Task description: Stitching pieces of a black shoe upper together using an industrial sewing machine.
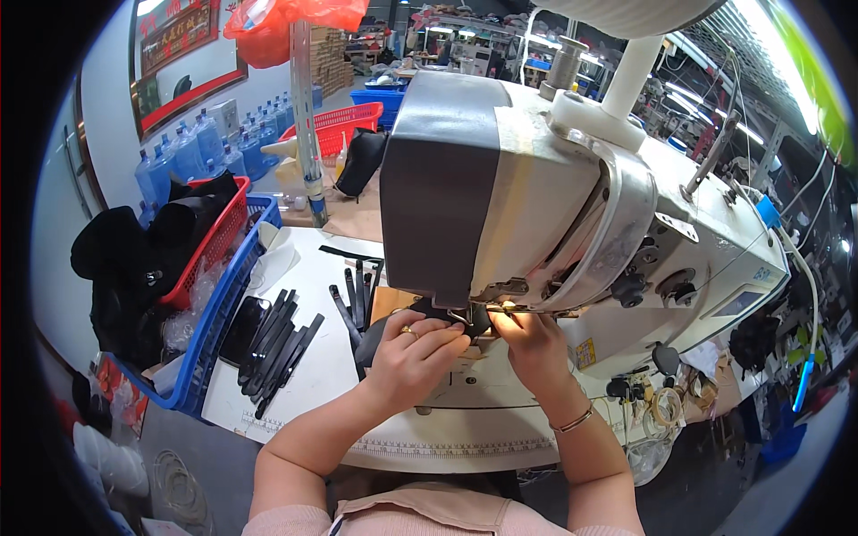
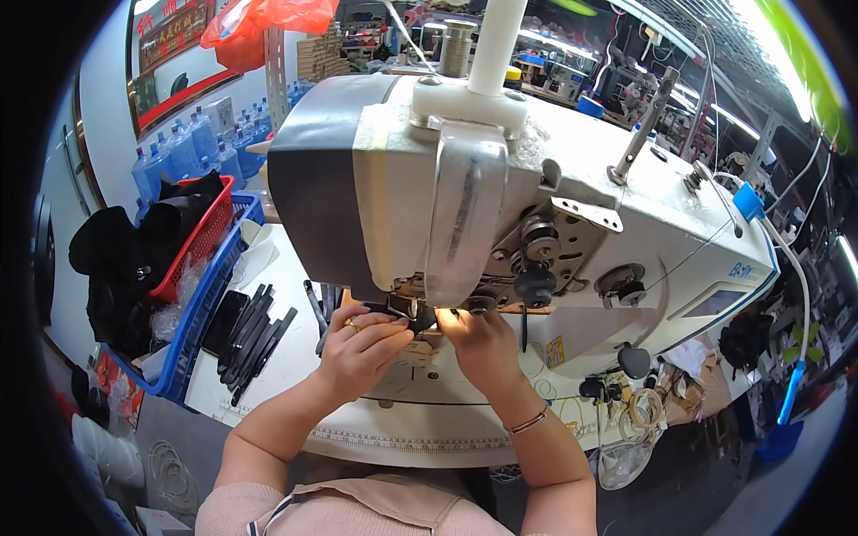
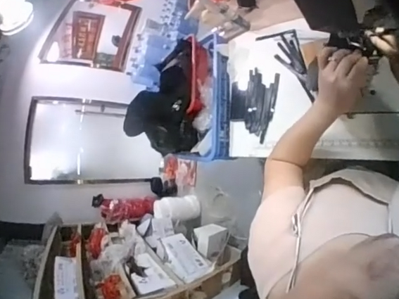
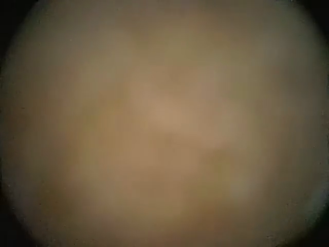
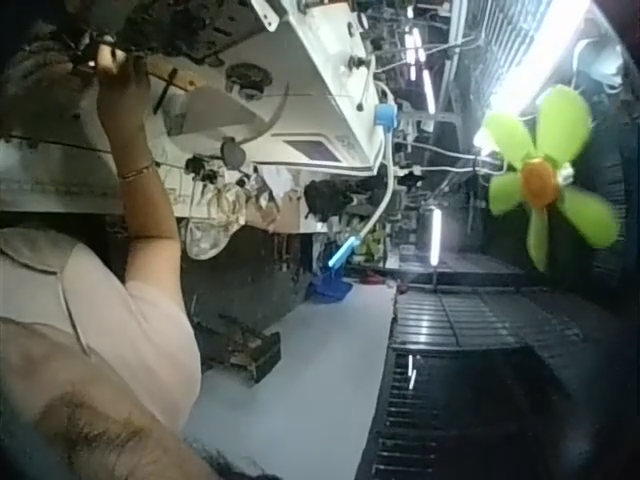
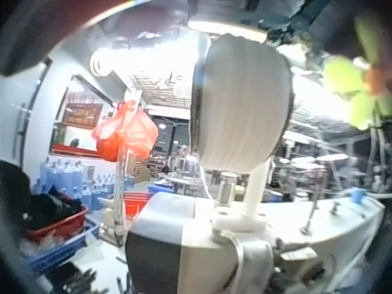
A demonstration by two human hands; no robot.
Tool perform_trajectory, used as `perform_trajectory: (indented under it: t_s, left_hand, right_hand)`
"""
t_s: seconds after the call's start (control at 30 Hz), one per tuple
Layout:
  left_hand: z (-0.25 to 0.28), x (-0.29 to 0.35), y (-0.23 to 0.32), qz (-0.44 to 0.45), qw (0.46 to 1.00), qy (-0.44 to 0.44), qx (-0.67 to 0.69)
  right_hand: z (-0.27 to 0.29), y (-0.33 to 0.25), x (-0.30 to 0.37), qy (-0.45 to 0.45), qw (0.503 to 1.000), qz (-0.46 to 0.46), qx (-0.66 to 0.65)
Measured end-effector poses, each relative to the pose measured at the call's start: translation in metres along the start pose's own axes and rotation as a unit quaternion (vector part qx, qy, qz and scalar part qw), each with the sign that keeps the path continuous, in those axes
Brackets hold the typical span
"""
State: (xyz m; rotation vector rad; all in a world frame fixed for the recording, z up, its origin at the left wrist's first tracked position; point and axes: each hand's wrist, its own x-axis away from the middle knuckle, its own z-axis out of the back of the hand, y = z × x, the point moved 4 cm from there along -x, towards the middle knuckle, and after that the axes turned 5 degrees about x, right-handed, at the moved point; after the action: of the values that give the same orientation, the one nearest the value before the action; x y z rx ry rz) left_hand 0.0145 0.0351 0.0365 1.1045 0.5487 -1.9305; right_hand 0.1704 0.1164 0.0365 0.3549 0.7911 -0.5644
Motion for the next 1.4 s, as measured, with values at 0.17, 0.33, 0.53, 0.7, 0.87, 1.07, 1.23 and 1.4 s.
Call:
perform_trajectory:
  t_s: [0.17,0.33,0.53,0.7,0.87,1.07,1.23,1.4]
  left_hand:
    - [-0.003,-0.01,-0.008,-0.022,0.999,0.004,-0.027]
    - [-0.006,-0.01,-0.016,-0.015,1.0,0.001,-0.025]
    - [-0.009,-0.014,-0.012,-0.023,0.999,0.005,-0.023]
    - [-0.008,-0.006,-0.012,-0.014,0.999,0.025,-0.022]
    - [-0.009,-0.005,-0.016,0.075,0.997,0.002,-0.001]
    - [-0.011,-0.004,-0.014,0.096,0.995,-0.013,-0.027]
    - [0.007,0.002,-0.003,0.0,0.998,-0.043,-0.045]
    - [0.017,0.011,0.018,-0.045,0.998,-0.037,-0.028]
  right_hand:
    - [-0.009,0.012,-0.004,-0.04,0.999,0.007,-0.008]
    - [0.02,0.011,0.01,0.007,0.999,-0.05,0.015]
    - [0.086,0.094,0.136,0.219,0.899,-0.254,0.282]
    - [0.088,0.066,0.109,0.212,0.878,-0.219,0.368]
    - [0.013,0.017,0.037,0.131,0.99,-0.058,0.014]
    - [-0.069,0.059,0.008,0.014,0.998,-0.042,-0.044]
    - [-0.032,0.031,-0.003,0.044,0.995,0.047,-0.078]
    - [-0.004,0.009,0.007,0.071,0.995,0.067,-0.015]
